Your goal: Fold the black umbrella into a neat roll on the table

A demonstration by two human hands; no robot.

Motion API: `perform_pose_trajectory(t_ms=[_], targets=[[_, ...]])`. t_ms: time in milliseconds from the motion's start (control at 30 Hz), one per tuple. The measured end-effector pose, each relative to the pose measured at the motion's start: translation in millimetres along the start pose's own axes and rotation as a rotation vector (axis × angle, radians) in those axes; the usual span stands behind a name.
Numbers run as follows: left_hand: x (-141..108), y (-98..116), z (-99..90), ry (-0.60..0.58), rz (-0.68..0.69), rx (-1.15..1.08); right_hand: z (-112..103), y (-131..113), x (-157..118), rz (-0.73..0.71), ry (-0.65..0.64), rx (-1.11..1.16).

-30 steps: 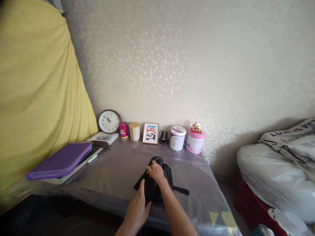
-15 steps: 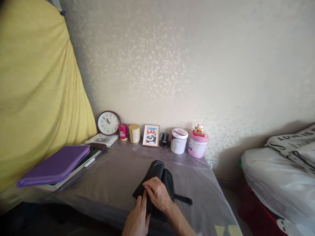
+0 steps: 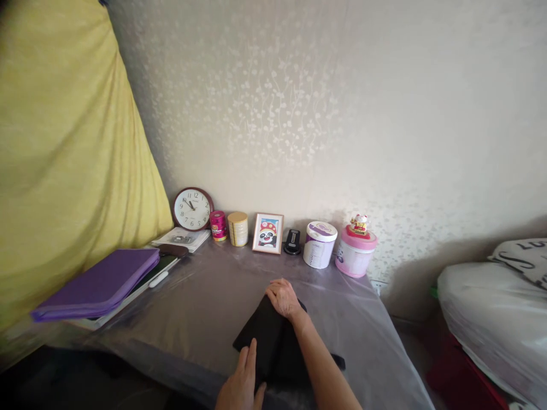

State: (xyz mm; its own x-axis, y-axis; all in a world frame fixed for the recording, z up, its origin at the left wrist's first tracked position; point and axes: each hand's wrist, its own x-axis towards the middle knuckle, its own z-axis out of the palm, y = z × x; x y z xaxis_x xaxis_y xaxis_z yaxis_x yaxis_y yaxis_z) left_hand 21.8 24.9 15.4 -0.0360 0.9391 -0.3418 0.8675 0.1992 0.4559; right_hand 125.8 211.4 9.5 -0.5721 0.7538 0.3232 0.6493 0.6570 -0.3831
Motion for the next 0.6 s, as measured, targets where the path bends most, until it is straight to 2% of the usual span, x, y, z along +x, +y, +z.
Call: perform_pose_trajectory(t_ms=[100, 200, 300, 367, 467, 600], targets=[[-0.9, -1.5, -1.2, -0.003, -0.001, -0.017, -1.1, 10.2, 9.6, 0.147, 0.036, 0.000], [-2.0, -3.6, 0.0, 0.024, 0.012, -0.028, -7.5, 21.5, 5.7, 0.326, 0.138, -0.018], [-4.7, -4.3, 2.8, 0.083, 0.018, -0.012, -20.1, 31.2, -15.5, 0.477, 0.247, -0.014], [-7.6, -4.2, 4.5, 0.134, 0.016, 0.011, -28.9, 30.9, -36.2, 0.529, 0.294, 0.002], [-12.1, -4.2, 5.1, 0.184, 0.018, 0.038, -36.0, 12.3, -67.3, 0.490, 0.351, 0.081], [-16.3, -4.8, 2.6, 0.205, 0.024, 0.063, -28.0, -34.7, -91.5, 0.164, 0.371, 0.183]])
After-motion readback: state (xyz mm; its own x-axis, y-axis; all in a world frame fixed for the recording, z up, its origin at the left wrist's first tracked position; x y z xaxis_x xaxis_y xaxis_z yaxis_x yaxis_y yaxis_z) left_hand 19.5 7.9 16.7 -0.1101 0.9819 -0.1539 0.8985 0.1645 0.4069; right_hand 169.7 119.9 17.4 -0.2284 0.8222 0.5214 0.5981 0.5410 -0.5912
